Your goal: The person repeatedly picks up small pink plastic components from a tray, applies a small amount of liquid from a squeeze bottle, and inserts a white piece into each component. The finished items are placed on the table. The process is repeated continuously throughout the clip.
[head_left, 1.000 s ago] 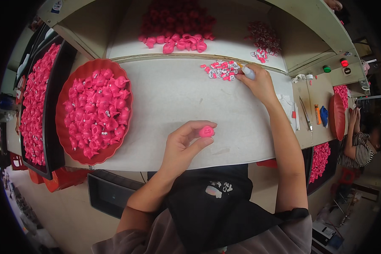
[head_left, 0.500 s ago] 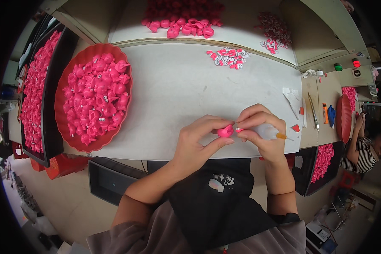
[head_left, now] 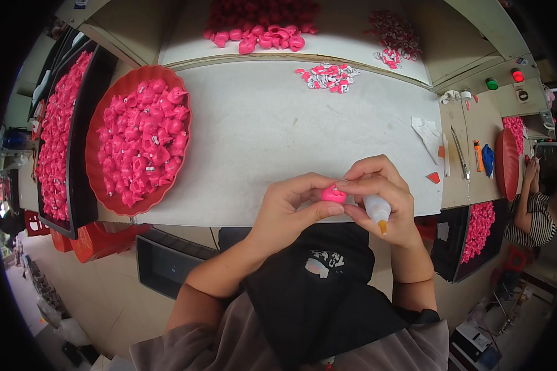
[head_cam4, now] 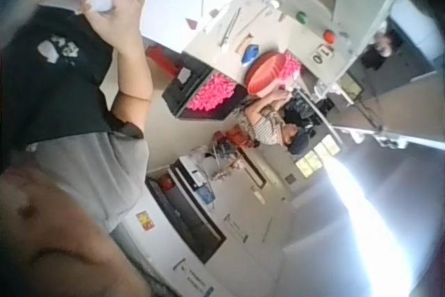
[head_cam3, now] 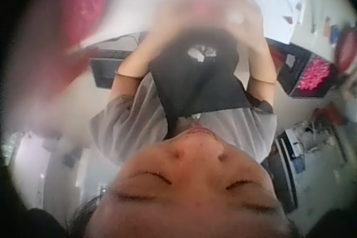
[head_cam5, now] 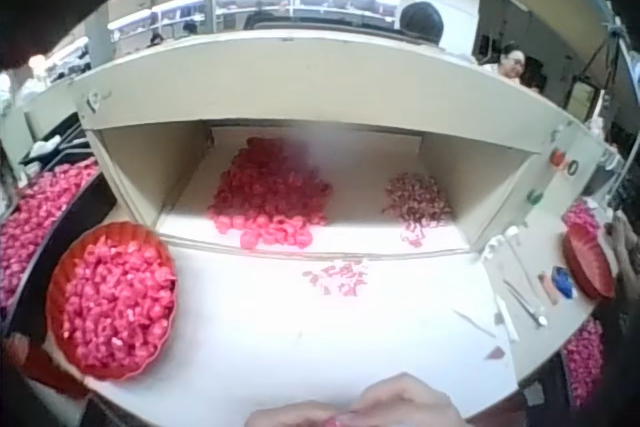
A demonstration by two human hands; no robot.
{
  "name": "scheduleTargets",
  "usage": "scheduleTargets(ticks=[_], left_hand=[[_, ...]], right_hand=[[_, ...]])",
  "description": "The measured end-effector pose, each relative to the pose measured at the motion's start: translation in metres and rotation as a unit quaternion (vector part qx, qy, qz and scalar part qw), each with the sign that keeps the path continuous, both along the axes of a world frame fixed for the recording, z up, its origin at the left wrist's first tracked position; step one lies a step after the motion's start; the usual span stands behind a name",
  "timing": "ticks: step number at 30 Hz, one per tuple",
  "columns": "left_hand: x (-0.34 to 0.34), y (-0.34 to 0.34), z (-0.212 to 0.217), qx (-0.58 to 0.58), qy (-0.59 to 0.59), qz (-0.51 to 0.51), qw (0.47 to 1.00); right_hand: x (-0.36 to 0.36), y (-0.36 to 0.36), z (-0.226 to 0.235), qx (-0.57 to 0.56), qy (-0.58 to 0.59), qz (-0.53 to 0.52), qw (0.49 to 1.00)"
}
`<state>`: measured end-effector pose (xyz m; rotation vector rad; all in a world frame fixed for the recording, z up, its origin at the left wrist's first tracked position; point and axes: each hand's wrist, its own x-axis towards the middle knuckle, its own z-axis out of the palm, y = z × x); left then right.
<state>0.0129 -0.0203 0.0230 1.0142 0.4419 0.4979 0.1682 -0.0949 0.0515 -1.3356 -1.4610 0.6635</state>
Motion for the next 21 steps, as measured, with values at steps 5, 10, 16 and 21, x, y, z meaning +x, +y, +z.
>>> scheduleTargets(ticks=[5,10,16,21], left_hand=[[0.000,-0.002,0.003,-0.099,-0.029,-0.050,0.993],[0.001,-0.002,0.005,-0.114,-0.036,-0.061,0.991],[0.001,-0.003,0.001,-0.137,-0.058,-0.075,0.986],[0.003,-0.005,0.003,-0.133,-0.042,-0.089,0.986]], right_hand=[[0.002,-0.002,-0.009,0.042,-0.025,0.004,0.999],[0.009,-0.001,-0.014,0.099,-0.101,0.037,0.989],[0.008,0.002,-0.013,0.095,-0.091,0.016,0.991],[0.021,0.002,-0.010,0.119,-0.159,0.089,0.976]])
